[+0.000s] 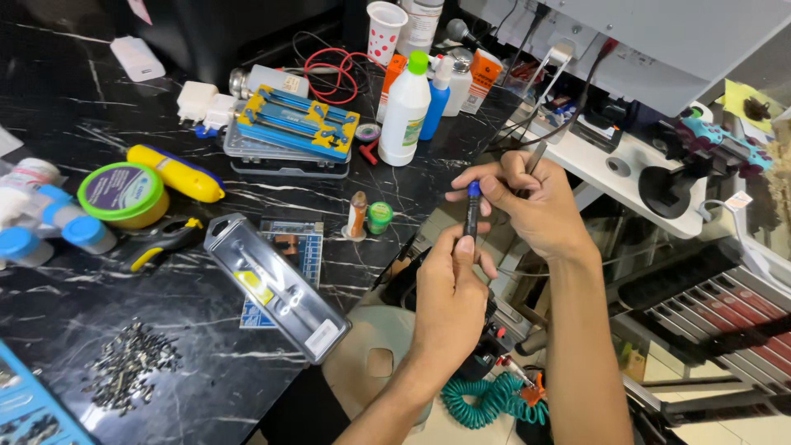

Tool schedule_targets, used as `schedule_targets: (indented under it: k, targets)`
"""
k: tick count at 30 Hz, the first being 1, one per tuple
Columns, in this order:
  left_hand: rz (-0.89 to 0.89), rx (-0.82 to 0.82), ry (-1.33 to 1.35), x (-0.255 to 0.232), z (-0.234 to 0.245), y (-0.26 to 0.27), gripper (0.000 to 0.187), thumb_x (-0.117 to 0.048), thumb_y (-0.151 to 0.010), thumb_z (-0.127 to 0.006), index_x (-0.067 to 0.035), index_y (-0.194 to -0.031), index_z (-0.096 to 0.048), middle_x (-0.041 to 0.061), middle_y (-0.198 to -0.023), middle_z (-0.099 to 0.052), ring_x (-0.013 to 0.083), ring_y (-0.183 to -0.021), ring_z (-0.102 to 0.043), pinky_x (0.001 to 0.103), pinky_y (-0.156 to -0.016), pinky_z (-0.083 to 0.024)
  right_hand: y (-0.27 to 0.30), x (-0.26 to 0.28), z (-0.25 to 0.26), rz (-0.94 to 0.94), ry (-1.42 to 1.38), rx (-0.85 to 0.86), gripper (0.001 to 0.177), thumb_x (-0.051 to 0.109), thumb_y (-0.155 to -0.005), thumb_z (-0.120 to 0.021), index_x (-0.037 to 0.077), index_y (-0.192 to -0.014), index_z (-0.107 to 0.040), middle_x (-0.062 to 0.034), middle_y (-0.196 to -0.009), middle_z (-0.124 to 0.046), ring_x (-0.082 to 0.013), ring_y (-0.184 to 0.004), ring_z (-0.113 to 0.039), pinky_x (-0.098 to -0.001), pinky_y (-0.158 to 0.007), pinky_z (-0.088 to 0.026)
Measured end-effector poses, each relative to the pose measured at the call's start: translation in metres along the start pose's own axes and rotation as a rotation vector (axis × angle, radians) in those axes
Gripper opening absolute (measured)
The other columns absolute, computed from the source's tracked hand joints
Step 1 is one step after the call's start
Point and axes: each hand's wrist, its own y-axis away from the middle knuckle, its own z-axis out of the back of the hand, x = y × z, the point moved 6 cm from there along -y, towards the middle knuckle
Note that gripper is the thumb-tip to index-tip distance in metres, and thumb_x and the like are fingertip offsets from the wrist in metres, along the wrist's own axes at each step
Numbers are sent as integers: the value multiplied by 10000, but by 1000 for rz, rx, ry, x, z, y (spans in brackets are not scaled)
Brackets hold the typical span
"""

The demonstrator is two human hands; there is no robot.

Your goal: The person uses tweezers to pick up small screws and fasteners from a cluttered workbench and places them into a compartmentalized plastic organizer box. They sort the items into different sections of the box and occasionally move the box to access more parts.

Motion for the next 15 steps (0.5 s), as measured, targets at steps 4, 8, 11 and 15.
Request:
schedule_targets:
  k: [4, 8, 11, 15]
  targets:
    - [-130, -85, -191, -19, 13, 15, 337, -186, -1185, -479, -103, -1364, -752, -45, -834, -749, 150, -653, -560, 352, -690, -514, 2, 15, -14, 12, -22, -3, 568, 87, -1092, -744, 188, -757, -297, -284, -1156, -846, -245, -787, -817, -367, -579, -715]
    - [-176, -76, -206, -26, 19, 22, 323, -200, -1194, -471, -155, -1349, -750, -44, -833, -741, 142, -648, -523, 356, -689, -492, 3, 30, -27, 30, -38, -30, 614, -81, -1069, -682, 190, -757, -228, -323, -1103, -818, -205, -588, -689, -489, -817, -787]
    - [-197, -73, -207, -30, 22, 27, 340, -198, -1193, -471, -165, -1376, -756, -44, -832, -730, 132, -710, -551, 340, -726, -496, 5, 27, -27, 19, -65, -31, 632, -75, -1050, -720, 193, -767, -222, -322, -1103, -823, -246, -606, -725, -468, -738, -765]
    - [-208, -107, -167, -23, 28, 27, 266, -215, -1138, -602, -147, -1349, -751, -13, -857, -748, 119, -847, -718, 314, -839, -574, 8, 20, -20, -12, -17, -102, 694, -66, -1006, -844, 209, -799, -241, -152, -964, -830, -386, -961, -918, -254, -601, -560]
